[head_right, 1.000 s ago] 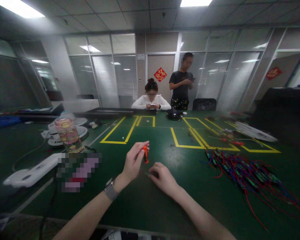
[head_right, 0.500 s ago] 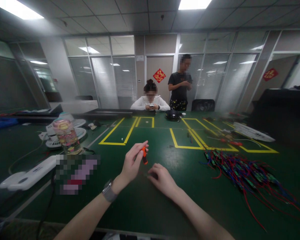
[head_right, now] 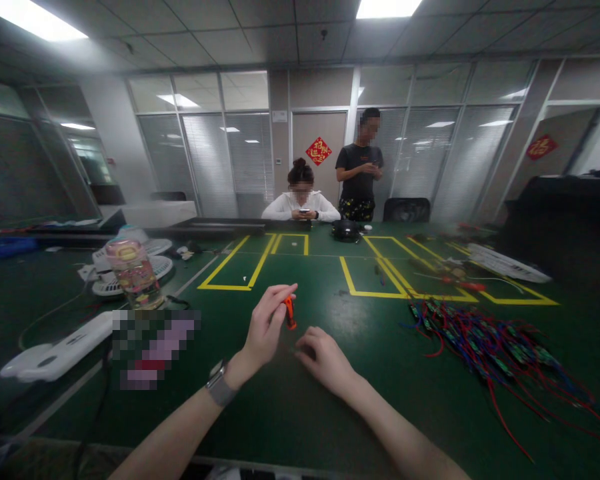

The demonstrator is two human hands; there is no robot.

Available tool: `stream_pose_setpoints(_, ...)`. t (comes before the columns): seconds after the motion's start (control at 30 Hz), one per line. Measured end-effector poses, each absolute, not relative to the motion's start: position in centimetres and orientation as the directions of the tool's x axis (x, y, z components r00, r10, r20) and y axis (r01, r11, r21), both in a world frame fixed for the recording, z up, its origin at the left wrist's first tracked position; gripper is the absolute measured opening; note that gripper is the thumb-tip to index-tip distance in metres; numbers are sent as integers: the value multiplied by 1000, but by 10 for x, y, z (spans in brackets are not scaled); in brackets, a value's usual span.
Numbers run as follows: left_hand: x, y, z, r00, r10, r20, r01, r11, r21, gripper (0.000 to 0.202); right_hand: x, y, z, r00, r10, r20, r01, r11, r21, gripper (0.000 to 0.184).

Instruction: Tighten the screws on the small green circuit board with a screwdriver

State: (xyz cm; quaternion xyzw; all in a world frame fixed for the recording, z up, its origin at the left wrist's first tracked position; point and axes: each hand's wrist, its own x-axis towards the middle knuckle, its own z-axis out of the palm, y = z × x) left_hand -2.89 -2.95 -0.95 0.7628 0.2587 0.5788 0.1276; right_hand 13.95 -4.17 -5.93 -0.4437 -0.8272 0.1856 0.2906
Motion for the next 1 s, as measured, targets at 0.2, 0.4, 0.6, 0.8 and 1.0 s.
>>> stream_pose_setpoints(0.2,-26,-29,-12,159,536,829,234,-837,496,30,140,-41,-60,-438,842,316,627,538,-564,9)
stream_pose_setpoints(0.4,-24,-29,-13,134,486,864,317,-847,428,17,140,-42,-59,-437,842,317,628,538,-563,9)
stream_pose_setpoints(0.6,-26,-32,-11,211,570,794,266,-815,514,37,139,-41,-59,-438,838,325,624,544,-561,9)
stream_pose_setpoints(0.8,-24,-29,-9,193,554,810,282,-822,495,25,139,-41,-60,-403,859,317,602,510,-615,11)
stream_pose_setpoints(1.0,-25,-29,-9,213,573,791,249,-815,524,27,137,-37,-64,-371,870,325,564,489,-665,11)
